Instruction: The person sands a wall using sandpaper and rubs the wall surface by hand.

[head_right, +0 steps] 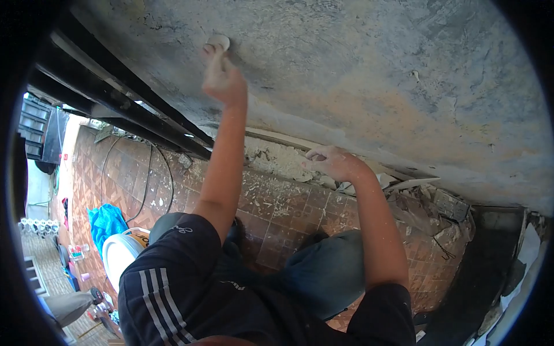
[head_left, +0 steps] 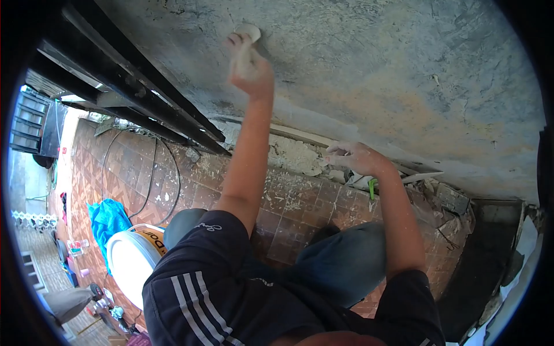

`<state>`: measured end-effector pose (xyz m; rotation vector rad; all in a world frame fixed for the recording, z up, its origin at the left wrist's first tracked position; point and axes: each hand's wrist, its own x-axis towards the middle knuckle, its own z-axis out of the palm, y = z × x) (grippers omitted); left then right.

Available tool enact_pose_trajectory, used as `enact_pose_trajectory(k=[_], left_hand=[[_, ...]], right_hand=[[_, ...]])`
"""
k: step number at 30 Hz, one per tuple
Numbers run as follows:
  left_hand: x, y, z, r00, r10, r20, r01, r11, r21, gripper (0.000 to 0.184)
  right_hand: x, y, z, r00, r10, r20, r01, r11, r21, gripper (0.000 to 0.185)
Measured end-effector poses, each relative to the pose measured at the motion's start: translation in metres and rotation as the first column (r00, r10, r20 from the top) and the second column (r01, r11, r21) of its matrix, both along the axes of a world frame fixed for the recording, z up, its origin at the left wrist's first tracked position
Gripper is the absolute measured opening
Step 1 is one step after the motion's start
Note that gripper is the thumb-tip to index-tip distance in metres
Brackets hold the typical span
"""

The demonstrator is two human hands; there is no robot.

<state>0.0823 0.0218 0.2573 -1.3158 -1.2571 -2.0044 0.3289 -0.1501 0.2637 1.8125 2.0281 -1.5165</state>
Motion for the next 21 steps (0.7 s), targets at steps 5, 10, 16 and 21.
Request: enact_pose_trajectory(k=[5, 10, 16, 21], left_hand=[[0.077, -0.032, -0.017, 0.965, -0.248, -0.084, 0.25, 0.968, 0.012, 0.025], [0.125, -0.083, -0.102, 0.425, -0.708, -0.564, 0.61, 0.684, -0.4, 0.035], [0.112, -0.072, -0.112, 0.162, -0.935, -0.316, 0.17, 0.342, -0.924, 0.031], [0.126, -0.076, -0.067, 0.102, -0.917, 0.385, 0.123, -0.372, -0.92, 0.021]], right_hand=[[0.0, 0.008, -0.014, 0.999, 0.004, 0.053, -0.001, 0.998, -0.061, 0.064], [-0.007, 0.017, -0.027, 0.979, 0.099, 0.181, -0.061, 0.977, -0.204, 0.071], [0.034, -0.003, -0.007, 0.967, -0.03, 0.255, 0.13, 0.914, -0.384, 0.071], [0.048, 0.009, -0.015, 0.767, -0.51, 0.388, 0.351, 0.841, 0.412, 0.065]])
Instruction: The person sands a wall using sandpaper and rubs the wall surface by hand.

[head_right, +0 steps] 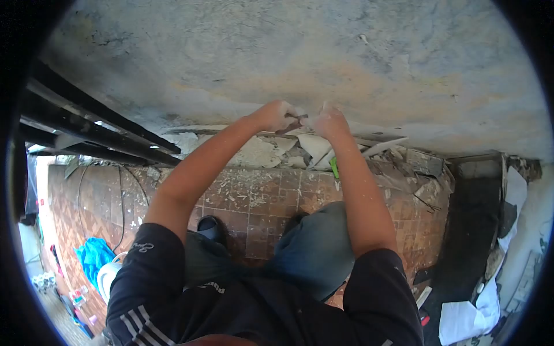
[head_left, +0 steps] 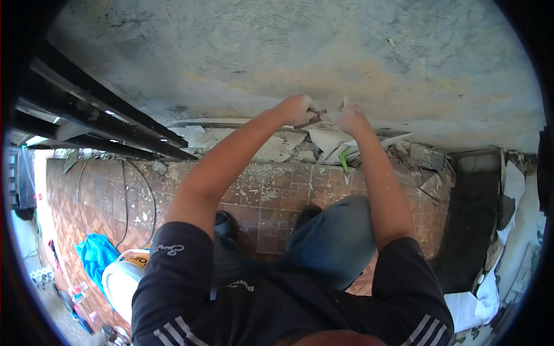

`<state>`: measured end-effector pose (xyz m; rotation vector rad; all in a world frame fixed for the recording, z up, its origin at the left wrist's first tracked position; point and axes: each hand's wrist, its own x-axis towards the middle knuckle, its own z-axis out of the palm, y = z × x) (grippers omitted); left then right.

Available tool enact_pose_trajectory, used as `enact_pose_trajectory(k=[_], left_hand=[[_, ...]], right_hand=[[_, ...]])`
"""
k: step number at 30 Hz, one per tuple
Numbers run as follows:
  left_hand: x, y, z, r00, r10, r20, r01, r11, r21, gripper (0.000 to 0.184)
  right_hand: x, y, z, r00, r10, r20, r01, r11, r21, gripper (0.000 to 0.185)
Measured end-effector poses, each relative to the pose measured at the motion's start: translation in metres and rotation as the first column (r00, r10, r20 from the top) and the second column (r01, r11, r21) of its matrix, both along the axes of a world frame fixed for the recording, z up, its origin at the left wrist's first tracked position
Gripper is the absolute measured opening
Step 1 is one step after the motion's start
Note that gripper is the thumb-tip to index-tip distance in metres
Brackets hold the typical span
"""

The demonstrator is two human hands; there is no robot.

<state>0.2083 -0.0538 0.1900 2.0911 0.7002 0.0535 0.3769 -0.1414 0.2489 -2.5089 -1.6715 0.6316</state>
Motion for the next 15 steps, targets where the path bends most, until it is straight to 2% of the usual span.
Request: enact_pose_trajectory(k=[3, 4, 5, 6, 7, 10, 12, 13, 15], left_hand=[[-0.008, -0.01, -0.002, 0.99, -0.01, 0.141, 0.023, 0.995, -0.094, 0.02], [-0.015, -0.013, -0.006, 0.971, 0.017, 0.24, 0.014, 0.992, -0.125, 0.022], [-0.021, -0.017, -0.01, 0.952, 0.139, 0.272, -0.059, 0.958, -0.282, 0.023], [-0.027, -0.021, -0.01, 0.925, 0.257, 0.28, -0.117, 0.894, -0.433, 0.025], [-0.032, -0.024, -0.011, 0.89, 0.371, 0.266, -0.162, 0.801, -0.576, 0.027], [-0.037, -0.024, -0.021, 0.797, 0.508, 0.326, -0.223, 0.749, -0.623, 0.032], [-0.039, -0.028, -0.018, 0.749, 0.587, 0.307, -0.176, 0.623, -0.762, 0.034], [-0.04, -0.03, -0.016, 0.726, 0.625, 0.288, -0.15, 0.551, -0.821, 0.034], [-0.042, -0.025, -0.012, 0.772, 0.573, 0.273, -0.187, 0.617, -0.765, 0.038]], right_hand=[[0.021, 0.005, -0.052, 0.984, 0.086, -0.157, -0.028, 0.94, 0.34, 0.056], [0.018, 0.004, -0.041, 0.905, 0.069, -0.42, 0.026, 0.976, 0.218, 0.053], [0.014, 0.002, -0.031, 0.758, 0.019, -0.652, 0.048, 0.995, 0.084, 0.05], [0.007, 0.001, -0.024, 0.554, -0.06, -0.831, 0.037, 0.998, -0.047, 0.047], [0.002, -0.002, -0.024, 0.477, -0.081, -0.875, 0.046, 0.997, -0.067, 0.045], [-0.009, -0.005, -0.027, 0.257, -0.122, -0.959, 0.102, 0.99, -0.098, 0.041], [-0.023, -0.008, -0.031, 0.119, -0.111, -0.987, 0.191, 0.978, -0.086, 0.039], [-0.027, -0.01, -0.029, 0.1, -0.117, -0.988, 0.236, 0.967, -0.091, 0.036], [-0.035, -0.012, -0.024, 0.057, -0.121, -0.991, 0.322, 0.942, -0.097, 0.031]])
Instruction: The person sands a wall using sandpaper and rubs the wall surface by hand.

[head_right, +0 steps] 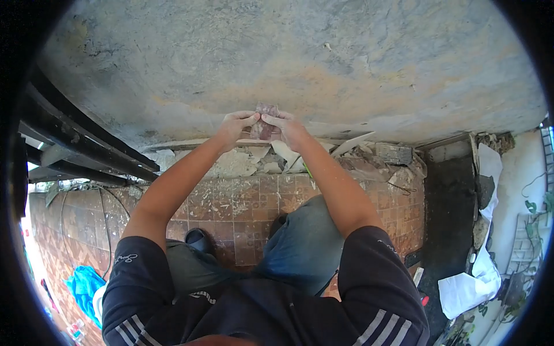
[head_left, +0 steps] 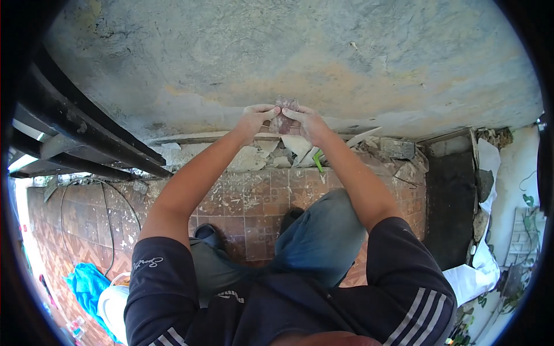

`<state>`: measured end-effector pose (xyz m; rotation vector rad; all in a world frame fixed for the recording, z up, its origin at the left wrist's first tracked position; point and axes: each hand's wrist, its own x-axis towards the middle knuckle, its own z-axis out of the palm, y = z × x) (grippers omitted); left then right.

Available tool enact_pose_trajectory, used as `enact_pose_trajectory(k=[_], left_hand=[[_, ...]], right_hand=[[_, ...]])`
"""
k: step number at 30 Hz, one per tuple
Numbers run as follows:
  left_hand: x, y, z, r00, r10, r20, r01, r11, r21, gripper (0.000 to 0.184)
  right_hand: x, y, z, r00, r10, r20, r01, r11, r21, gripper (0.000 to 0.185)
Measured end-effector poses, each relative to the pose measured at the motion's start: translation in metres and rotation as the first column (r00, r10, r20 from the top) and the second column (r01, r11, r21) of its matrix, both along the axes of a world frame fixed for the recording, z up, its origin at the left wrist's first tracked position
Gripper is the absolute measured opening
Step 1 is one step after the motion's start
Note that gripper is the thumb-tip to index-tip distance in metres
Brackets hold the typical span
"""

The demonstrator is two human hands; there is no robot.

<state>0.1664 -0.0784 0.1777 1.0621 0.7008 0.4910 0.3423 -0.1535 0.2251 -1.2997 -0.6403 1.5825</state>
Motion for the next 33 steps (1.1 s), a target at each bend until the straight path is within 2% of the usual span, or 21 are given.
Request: enact_pose_trajectory(k=[3, 4, 5, 6, 7, 8, 9, 10, 11, 13, 16, 19, 21, 23, 24, 26, 27, 28, 30, 31, 33], left_hand=[[0.001, 0.011, 0.005, 0.991, -0.046, -0.126, 0.05, 0.998, 0.032, 0.041], [0.0, 0.013, 0.006, 0.984, -0.059, -0.169, 0.064, 0.998, 0.025, 0.042], [-0.003, 0.015, 0.004, 0.949, -0.126, -0.289, 0.172, 0.975, 0.14, 0.044], [-0.008, 0.019, -0.003, 0.896, -0.17, -0.41, 0.286, 0.928, 0.239, 0.045], [-0.013, 0.026, -0.012, 0.829, -0.187, -0.527, 0.398, 0.859, 0.322, 0.046], [-0.017, 0.034, -0.029, 0.746, -0.245, -0.619, 0.525, 0.788, 0.321, 0.049], [-0.021, 0.043, -0.051, 0.647, -0.288, -0.706, 0.643, 0.703, 0.302, 0.053], [-0.03, 0.048, -0.063, 0.559, -0.287, -0.778, 0.703, 0.662, 0.26, 0.055], [-0.039, 0.053, -0.074, 0.463, -0.285, -0.839, 0.759, 0.616, 0.21, 0.058], [-0.056, 0.058, -0.09, 0.311, -0.225, -0.923, 0.766, 0.634, 0.104, 0.062], [-0.091, 0.067, -0.117, 0.335, -0.02, -0.942, 0.723, 0.646, 0.243, 0.061], [-0.12, 0.073, -0.115, 0.288, 0.035, -0.957, 0.69, 0.686, 0.233, 0.06], [-0.13, 0.08, -0.125, 0.282, -0.026, -0.959, 0.713, 0.675, 0.191, 0.06], [-0.132, 0.083, -0.122, 0.267, -0.025, -0.963, 0.737, 0.65, 0.187, 0.06], [-0.133, 0.079, -0.119, 0.256, -0.002, -0.967, 0.75, 0.631, 0.197, 0.06], [-0.135, 0.083, -0.11, 0.212, -0.024, -0.977, 0.753, 0.642, 0.148, 0.061], [-0.131, 0.083, -0.105, 0.182, -0.083, -0.98, 0.742, 0.665, 0.081, 0.061], [-0.127, 0.082, -0.102, 0.154, -0.148, -0.977, 0.728, 0.685, 0.011, 0.061], [-0.127, 0.077, -0.097, 0.239, -0.134, -0.962, 0.692, 0.718, 0.072, 0.061], [-0.129, 0.079, -0.095, 0.277, -0.116, -0.954, 0.668, 0.737, 0.104, 0.061], [-0.129, 0.083, -0.103, 0.242, -0.106, -0.965, 0.723, 0.683, 0.106, 0.059]], right_hand=[[0.0, -0.002, 0.015, 0.919, -0.045, 0.391, -0.008, 0.991, 0.133, 0.023], [0.0, -0.002, 0.024, 0.841, -0.157, 0.517, 0.018, 0.964, 0.264, 0.023], [0.0, -0.003, 0.033, 0.739, -0.279, 0.614, 0.022, 0.92, 0.391, 0.022], [-0.003, -0.004, 0.05, 0.616, -0.402, 0.677, 0.0, 0.86, 0.511, 0.022], [-0.007, -0.006, 0.072, 0.36, -0.468, 0.807, -0.006, 0.864, 0.504, 0.024], [-0.012, -0.008, 0.093, 0.073, -0.494, 0.866, -0.012, 0.868, 0.496, 0.026], [-0.019, -0.006, 0.109, -0.029, -0.696, 0.718, -0.187, 0.709, 0.68, 0.027], [-0.025, -0.003, 0.122, -0.079, -0.856, 0.511, -0.37, 0.501, 0.782, 0.028], [-0.03, 0.003, 0.136, -0.099, -0.896, 0.432, -0.446, 0.428, 0.786, 0.029], [-0.032, 0.023, 0.156, -0.12, -0.957, 0.264, -0.59, 0.283, 0.756, 0.031], [-0.028, 0.059, 0.149, -0.254, -0.933, 0.254, -0.606, 0.359, 0.71, 0.034], [-0.032, 0.066, 0.096, -0.327, -0.901, 0.285, -0.548, 0.426, 0.72, 0.041], [-0.032, 0.042, 0.051, -0.341, -0.768, 0.543, -0.52, 0.635, 0.572, 0.046], [0.008, 0.028, -0.032, -0.361, -0.621, 0.696, -0.551, 0.744, 0.378, 0.051], [0.002, 0.02, -0.021, -0.397, -0.449, 0.8, -0.428, 0.862, 0.272, 0.051], [-0.026, 0.014, 0.025, -0.374, -0.071, 0.925, -0.178, 0.984, 0.004, 0.051], [-0.029, 0.013, 0.035, -0.368, -0.378, 0.849, -0.319, 0.91, 0.266, 0.051], [-0.031, 0.012, 0.046, -0.317, -0.645, 0.695, -0.451, 0.747, 0.488, 0.05], [-0.062, 0.014, 0.104, -0.25, -0.865, 0.435, -0.536, 0.498, 0.682, 0.046], [-0.064, 0.021, 0.12, -0.224, -0.9, 0.373, -0.551, 0.433, 0.713, 0.044], [-0.056, 0.04, 0.133, -0.189, -0.942, 0.279, -0.578, 0.336, 0.743, 0.04]])
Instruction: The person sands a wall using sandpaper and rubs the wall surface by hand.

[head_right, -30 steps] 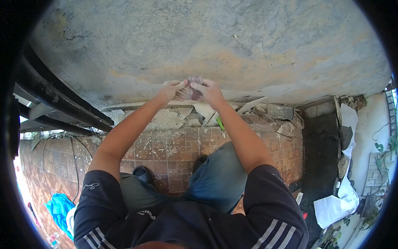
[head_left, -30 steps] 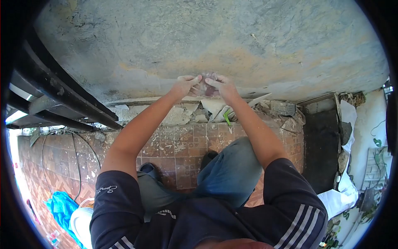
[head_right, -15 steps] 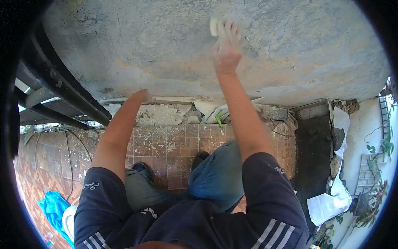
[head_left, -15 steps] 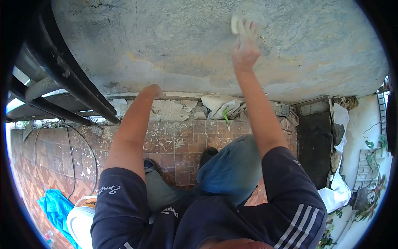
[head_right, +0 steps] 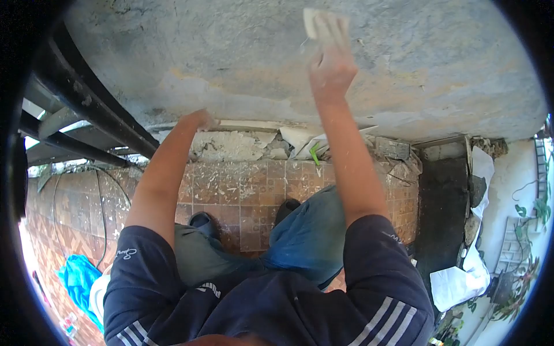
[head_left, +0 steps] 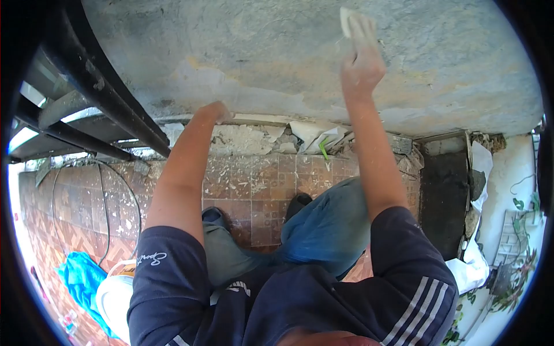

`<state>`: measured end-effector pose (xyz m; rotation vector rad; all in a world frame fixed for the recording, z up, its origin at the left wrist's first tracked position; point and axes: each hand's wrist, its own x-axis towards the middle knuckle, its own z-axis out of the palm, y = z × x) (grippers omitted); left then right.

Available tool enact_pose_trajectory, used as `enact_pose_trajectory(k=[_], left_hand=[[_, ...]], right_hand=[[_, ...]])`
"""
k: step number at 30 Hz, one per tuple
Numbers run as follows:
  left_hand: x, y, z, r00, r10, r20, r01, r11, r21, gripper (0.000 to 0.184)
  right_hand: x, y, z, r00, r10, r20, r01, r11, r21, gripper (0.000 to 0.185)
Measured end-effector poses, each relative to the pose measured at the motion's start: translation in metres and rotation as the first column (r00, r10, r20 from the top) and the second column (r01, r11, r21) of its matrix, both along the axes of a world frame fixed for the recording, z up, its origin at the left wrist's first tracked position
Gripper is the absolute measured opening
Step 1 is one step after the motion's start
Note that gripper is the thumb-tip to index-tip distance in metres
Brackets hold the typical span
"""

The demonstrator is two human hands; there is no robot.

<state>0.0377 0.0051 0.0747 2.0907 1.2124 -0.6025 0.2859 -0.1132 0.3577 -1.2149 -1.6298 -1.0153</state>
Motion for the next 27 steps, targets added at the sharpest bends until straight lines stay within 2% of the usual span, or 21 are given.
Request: enact_pose_trajectory(k=[2, 5, 7, 8, 9, 10, 12, 14, 16, 17, 18, 19, 20, 21, 22, 25, 27], left_hand=[[-0.003, 0.002, -0.011, 1.0, -0.02, 0.006, 0.02, 1.0, -0.007, 0.058], [-0.016, 0.003, -0.023, 0.998, 0.047, 0.028, -0.046, 0.997, -0.06, 0.063], [-0.023, 0.002, -0.021, 0.997, 0.073, -0.002, -0.073, 0.994, -0.083, 0.066], [-0.022, -0.001, -0.024, 0.996, 0.081, -0.024, -0.083, 0.992, -0.097, 0.066], [-0.024, -0.001, -0.027, 0.995, 0.091, -0.047, -0.096, 0.99, -0.106, 0.066], [-0.024, 0.003, -0.025, 0.992, 0.102, -0.07, -0.109, 0.988, -0.105, 0.066], [-0.026, -0.003, -0.013, 0.994, 0.098, -0.036, -0.101, 0.991, -0.086, 0.064], [-0.025, -0.001, -0.002, 0.995, 0.093, -0.043, -0.097, 0.992, -0.086, 0.063], [-0.011, -0.002, 0.003, 0.994, 0.079, -0.079, -0.089, 0.987, -0.135, 0.061], [-0.007, -0.004, 0.009, 0.998, -0.027, -0.06, 0.02, 0.993, -0.114, 0.061], [-0.006, -0.003, 0.019, 0.991, -0.129, -0.042, 0.125, 0.988, -0.088, 0.061], [-0.006, -0.002, 0.018, 0.991, -0.126, -0.035, 0.123, 0.989, -0.083, 0.061], [-0.006, -0.001, 0.017, 0.992, -0.123, -0.028, 0.121, 0.99, -0.079, 0.061], [-0.005, 0.001, 0.013, 0.999, -0.021, -0.03, 0.018, 0.995, -0.097, 0.062], [-0.007, 0.0, 0.009, 0.996, 0.079, -0.036, -0.083, 0.99, -0.113, 0.062], [-0.016, -0.01, 0.017, 0.996, 0.086, 0.0, -0.085, 0.991, -0.106, 0.061], [-0.024, -0.008, 0.006, 0.99, 0.137, -0.037, -0.141, 0.973, -0.184, 0.06]], right_hand=[[0.01, 0.022, -0.001, 0.999, 0.018, 0.037, -0.02, 0.998, 0.059, 0.037], [0.02, 0.038, -0.048, 0.986, -0.106, 0.126, 0.11, 0.994, -0.024, 0.036], [0.012, 0.022, -0.068, 0.986, -0.065, 0.152, 0.103, 0.96, -0.262, 0.04], [0.018, 0.015, -0.089, 0.964, -0.095, 0.247, 0.184, 0.911, -0.369, 0.041], [0.026, 0.007, -0.118, 0.934, -0.111, 0.34, 0.268, 0.848, -0.458, 0.043], [0.042, -0.003, -0.158, 0.944, -0.107, 0.311, 0.291, 0.71, -0.641, 0.043], [0.047, -0.022, -0.178, 0.955, -0.111, 0.274, 0.294, 0.439, -0.849, 0.045], [0.025, -0.03, -0.154, 0.961, -0.111, 0.254, 0.273, 0.221, -0.936, 0.048], [0.01, -0.02, -0.127, 0.929, -0.133, 0.346, 0.365, 0.157, -0.918, 0.044], [0.004, -0.021, -0.112, 0.973, -0.063, 0.22, 0.216, 0.573, -0.791, 0.043], [-0.003, -0.017, -0.092, 0.992, 0.006, 0.123, 0.069, 0.798, -0.599, 0.038], [-0.011, -0.014, -0.07, 0.992, 0.097, 0.078, -0.066, 0.939, -0.337, 0.034], [-0.015, -0.009, -0.047, 0.991, 0.123, 0.055, -0.108, 0.971, -0.215, 0.035], [-0.019, -0.004, -0.024, 0.988, 0.15, 0.037, -0.146, 0.985, -0.089, 0.036], [-0.015, -0.002, -0.013, 0.987, 0.154, 0.044, -0.154, 0.988, -0.018, 0.047], [0.026, 0.027, -0.034, 0.988, 0.062, 0.139, -0.077, 0.991, 0.105, 0.032], [0.046, 0.036, -0.071, 0.987, 0.018, 0.163, -0.017, 1.0, -0.011, 0.041]])
